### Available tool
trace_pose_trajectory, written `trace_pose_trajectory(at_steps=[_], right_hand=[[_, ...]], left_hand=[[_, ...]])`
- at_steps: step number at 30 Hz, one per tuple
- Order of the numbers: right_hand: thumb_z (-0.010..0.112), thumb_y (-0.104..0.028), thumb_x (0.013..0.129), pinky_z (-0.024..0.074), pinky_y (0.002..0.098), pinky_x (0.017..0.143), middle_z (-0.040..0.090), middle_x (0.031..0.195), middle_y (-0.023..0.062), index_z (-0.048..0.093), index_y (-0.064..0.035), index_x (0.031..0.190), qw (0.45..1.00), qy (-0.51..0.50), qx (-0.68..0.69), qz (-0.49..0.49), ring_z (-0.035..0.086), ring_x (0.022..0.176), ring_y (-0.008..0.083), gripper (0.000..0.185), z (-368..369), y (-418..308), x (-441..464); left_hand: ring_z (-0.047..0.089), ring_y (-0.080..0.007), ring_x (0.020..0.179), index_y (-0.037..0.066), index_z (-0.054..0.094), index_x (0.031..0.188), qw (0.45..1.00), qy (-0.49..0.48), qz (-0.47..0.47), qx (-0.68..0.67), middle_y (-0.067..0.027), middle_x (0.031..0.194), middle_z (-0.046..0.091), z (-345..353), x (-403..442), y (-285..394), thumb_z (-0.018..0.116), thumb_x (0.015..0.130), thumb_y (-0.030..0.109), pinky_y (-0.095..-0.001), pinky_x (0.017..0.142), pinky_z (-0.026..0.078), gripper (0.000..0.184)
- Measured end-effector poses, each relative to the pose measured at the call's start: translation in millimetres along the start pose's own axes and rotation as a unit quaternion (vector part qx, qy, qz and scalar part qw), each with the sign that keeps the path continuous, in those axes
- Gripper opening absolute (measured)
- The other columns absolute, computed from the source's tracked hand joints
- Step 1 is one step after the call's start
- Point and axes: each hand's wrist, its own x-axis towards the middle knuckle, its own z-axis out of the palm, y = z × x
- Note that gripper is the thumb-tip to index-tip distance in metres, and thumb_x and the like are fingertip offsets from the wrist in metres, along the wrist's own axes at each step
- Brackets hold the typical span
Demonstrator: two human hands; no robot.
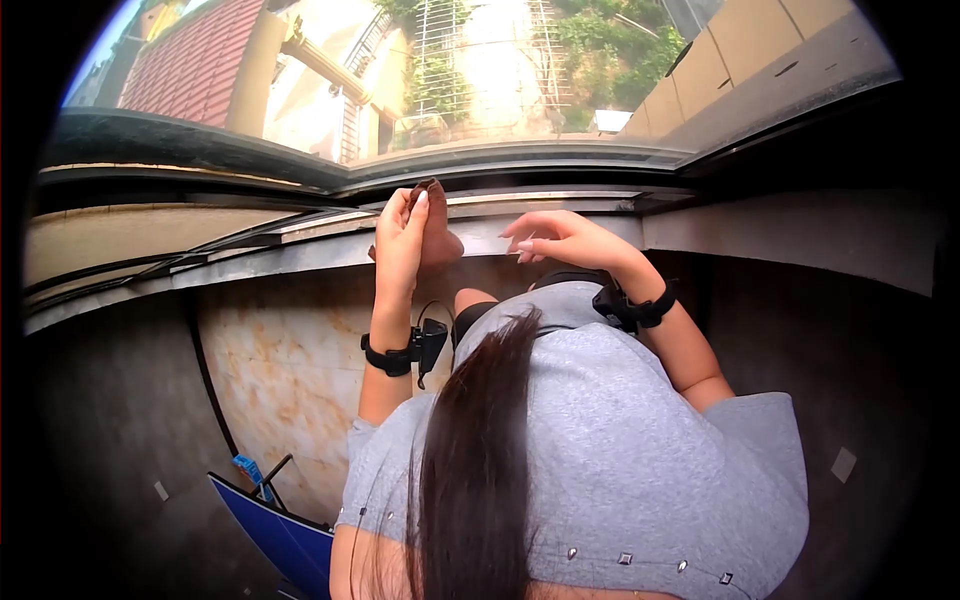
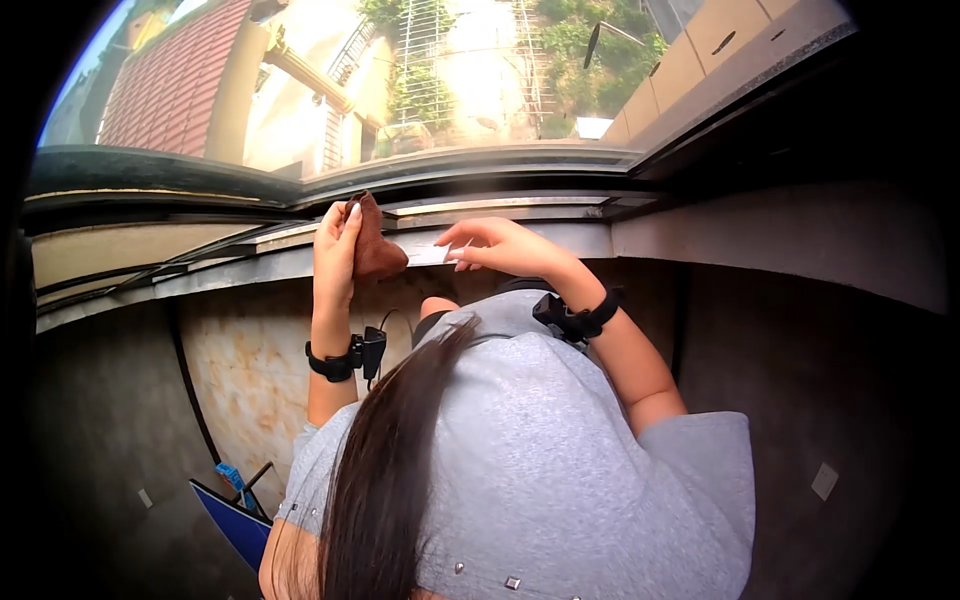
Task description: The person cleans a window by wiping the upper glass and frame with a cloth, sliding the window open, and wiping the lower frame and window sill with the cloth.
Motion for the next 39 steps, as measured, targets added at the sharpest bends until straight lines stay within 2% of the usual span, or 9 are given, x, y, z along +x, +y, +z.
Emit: trace_pose_trajectory(at_steps=[3, 11, 17, 22, 26, 30, 34, 37, 39], right_hand=[[0.06, -0.014, 0.079, 0.0475, 0.0278, 0.074, 0.058, 0.104, 0.0101, 0.049, -0.0058, 0.118, 0.97, 0.074, -0.196, -0.123, 0.058, 0.083, 0.017, 0.041, 17.9, 12.2, 19.9], [0.06, -0.013, 0.076, 0.0449, 0.0316, 0.074, 0.057, 0.092, 0.0109, 0.054, -0.0011, 0.097, 0.938, 0.087, -0.307, -0.138, 0.056, 0.082, 0.0193, 0.024, 23.8, 14.1, 38.8], [0.049, -0.013, 0.083, 0.0389, 0.019, 0.071, 0.049, 0.084, -0.0003, 0.048, -0.0013, 0.09, 0.98, 0.029, 0.163, -0.11, 0.046, 0.081, 0.005, 0.013, 8.0, -26.4, 4.2], [0.05, -0.016, 0.085, 0.0398, 0.0199, 0.071, 0.051, 0.091, 0.0008, 0.048, -0.0023, 0.098, 0.981, 0.075, 0.15, -0.093, 0.047, 0.083, 0.0052, 0.019, 5.9, -22.1, 3.0], [0.053, -0.017, 0.081, 0.0401, 0.0289, 0.089, 0.051, 0.112, 0.0095, 0.041, 0.0017, 0.12, 0.954, 0.095, 0.244, -0.144, 0.05, 0.104, 0.016, 0.045, 10.1, -26.2, -0.7], [0.055, -0.014, 0.069, 0.0365, 0.031, 0.094, 0.05, 0.116, 0.0095, 0.04, 0.0065, 0.121, 0.926, 0.089, 0.336, -0.149, 0.049, 0.107, 0.0172, 0.058, 12.7, -12.8, 1.2], [0.057, -0.014, 0.071, 0.0409, 0.0288, 0.089, 0.051, 0.113, 0.0075, 0.042, 0.0032, 0.12, 0.951, 0.069, 0.276, -0.118, 0.05, 0.102, 0.0141, 0.054, 2.7, -1.5, -10.0], [0.063, -0.007, 0.073, 0.049, 0.025, 0.063, 0.049, 0.097, 0.0086, 0.046, -0.0008, 0.107, 0.97, 0.238, 0.042, 0.035, 0.057, 0.075, 0.0127, 0.038, -0.5, -7.1, -23.6], [0.063, -0.006, 0.073, 0.0483, 0.0259, 0.061, 0.047, 0.094, 0.0095, 0.045, -0.0012, 0.106, 0.923, 0.351, -0.155, -0.004, 0.056, 0.07, 0.0144, 0.038, 9.3, -8.6, -30.1]], left_hand=[[0.046, -0.004, 0.071, 0.001, 0.049, 0.088, 0.999, -0.006, 0.032, -0.018, 0.0007, 0.078, 0.052, 9.5, -5.6, 22.5, 0.047, 0.09, 0.015, -0.0163, 0.063, 0.038, 0.015], [0.049, -0.0041, 0.078, 0.002, 0.05, 0.093, 0.99, -0.057, 0.037, -0.12, -0.0003, 0.086, 0.054, 2.6, -8.7, 41.1, 0.048, 0.09, 0.013, -0.0177, 0.069, 0.04, 0.011], [0.055, -0.0041, 0.067, 0.002, 0.053, 0.092, 0.999, -0.023, -0.034, -0.003, -0.0022, 0.082, 0.059, -46.4, 19.5, 5.6, 0.054, 0.086, 0.015, -0.0174, 0.054, 0.043, 0.014], [0.056, -0.0145, 0.081, 0.0, 0.054, 0.101, 0.919, 0.111, 0.216, 0.31, -0.0081, 0.092, 0.057, 3.9, 1.7, -0.7, 0.054, 0.084, 0.009, -0.0247, 0.068, 0.045, 0.02], [0.056, -0.0241, 0.088, 0.002, 0.055, 0.103, 0.918, -0.086, 0.258, 0.289, -0.0119, 0.097, 0.056, 28.1, -23.3, 16.1, 0.063, 0.073, 0.008, -0.0311, 0.075, 0.045, 0.032], [0.054, -0.0294, 0.09, 0.006, 0.054, 0.107, 0.908, -0.067, 0.271, 0.311, -0.0117, 0.097, 0.056, 45.5, -28.0, -5.3, 0.066, 0.063, 0.005, -0.0347, 0.074, 0.045, 0.045], [0.054, -0.0286, 0.077, 0.005, 0.056, 0.096, 0.881, -0.049, 0.286, 0.373, -0.0111, 0.081, 0.054, 42.0, -25.5, -16.5, 0.063, 0.06, -0.001, -0.0354, 0.065, 0.044, 0.038], [0.054, -0.0293, 0.085, 0.007, 0.056, 0.099, 0.867, -0.022, 0.284, 0.408, -0.0098, 0.091, 0.054, 40.1, -24.2, -26.5, 0.058, 0.057, -0.004, -0.0358, 0.07, 0.045, 0.043], [0.055, -0.0291, 0.085, 0.005, 0.056, 0.102, 0.83, 0.001, 0.367, 0.419, -0.0116, 0.096, 0.054, 42.5, -18.9, -37.5, 0.055, 0.059, -0.005, -0.0346, 0.07, 0.047, 0.044]])
